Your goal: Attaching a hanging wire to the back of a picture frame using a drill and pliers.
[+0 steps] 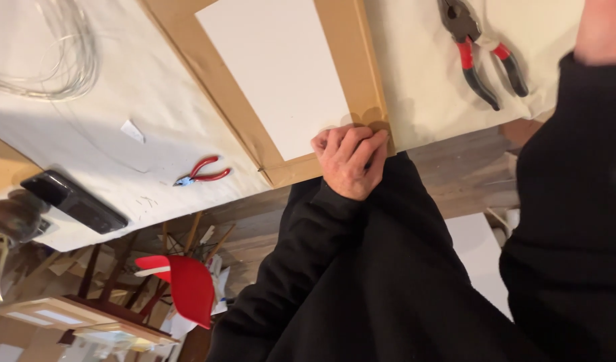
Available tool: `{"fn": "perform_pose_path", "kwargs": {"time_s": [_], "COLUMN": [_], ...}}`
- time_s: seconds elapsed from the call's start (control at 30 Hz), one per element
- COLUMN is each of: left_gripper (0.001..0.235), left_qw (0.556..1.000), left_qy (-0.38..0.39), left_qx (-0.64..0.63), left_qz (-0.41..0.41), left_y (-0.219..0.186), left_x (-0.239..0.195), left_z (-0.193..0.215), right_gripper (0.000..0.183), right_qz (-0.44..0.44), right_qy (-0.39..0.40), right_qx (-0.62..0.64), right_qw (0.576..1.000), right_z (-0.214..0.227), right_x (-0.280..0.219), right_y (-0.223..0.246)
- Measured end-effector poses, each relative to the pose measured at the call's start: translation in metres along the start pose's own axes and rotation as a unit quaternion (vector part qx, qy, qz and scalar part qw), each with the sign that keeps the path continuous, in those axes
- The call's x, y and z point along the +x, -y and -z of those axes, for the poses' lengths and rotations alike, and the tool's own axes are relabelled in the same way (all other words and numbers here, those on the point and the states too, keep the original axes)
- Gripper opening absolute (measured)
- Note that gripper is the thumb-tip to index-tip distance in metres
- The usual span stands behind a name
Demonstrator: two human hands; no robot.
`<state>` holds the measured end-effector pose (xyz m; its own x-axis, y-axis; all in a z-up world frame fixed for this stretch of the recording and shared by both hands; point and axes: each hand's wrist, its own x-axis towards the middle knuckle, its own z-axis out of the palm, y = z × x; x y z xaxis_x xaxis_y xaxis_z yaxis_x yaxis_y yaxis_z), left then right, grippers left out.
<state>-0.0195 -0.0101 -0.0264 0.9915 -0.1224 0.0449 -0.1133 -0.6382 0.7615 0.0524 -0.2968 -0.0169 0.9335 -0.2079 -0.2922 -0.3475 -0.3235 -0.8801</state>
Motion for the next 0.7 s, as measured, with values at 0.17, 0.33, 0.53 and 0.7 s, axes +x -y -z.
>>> {"fn": "perform_pose_path", "kwargs": {"time_s": [0.17,0.33,0.53,0.7], "left_gripper": [0.027,0.024,0.026,0.027], "left_qw": [1.000,0.999,0.999,0.998], "left_qy": [-0.005,-0.040,-0.034,-0.003], "left_qx": [-0.016,-0.014,-0.039,-0.053], "left_qz": [-0.013,-0.013,-0.012,-0.022], "left_y": [0.000,0.007,0.007,0.004], "left_x": [0.000,0.000,0.003,0.003], "left_z": [0.003,-0.003,-0.003,0.002], "right_gripper": [0.042,0.047,0.045,0.055], "right_qz": [-0.181,-0.342,-0.451,-0.193], "right_qy": [-0.009,-0.021,-0.002,0.198], "right_qx": [0.122,0.248,0.278,-0.179], "right_qw": [0.976,0.906,0.848,0.944], "right_z": [-0.041,-0.058,-0.033,-0.056], "right_x": [-0.022,-0.061,-0.211,-0.202], "right_y": [0.161,0.207,0.070,0.099]}}
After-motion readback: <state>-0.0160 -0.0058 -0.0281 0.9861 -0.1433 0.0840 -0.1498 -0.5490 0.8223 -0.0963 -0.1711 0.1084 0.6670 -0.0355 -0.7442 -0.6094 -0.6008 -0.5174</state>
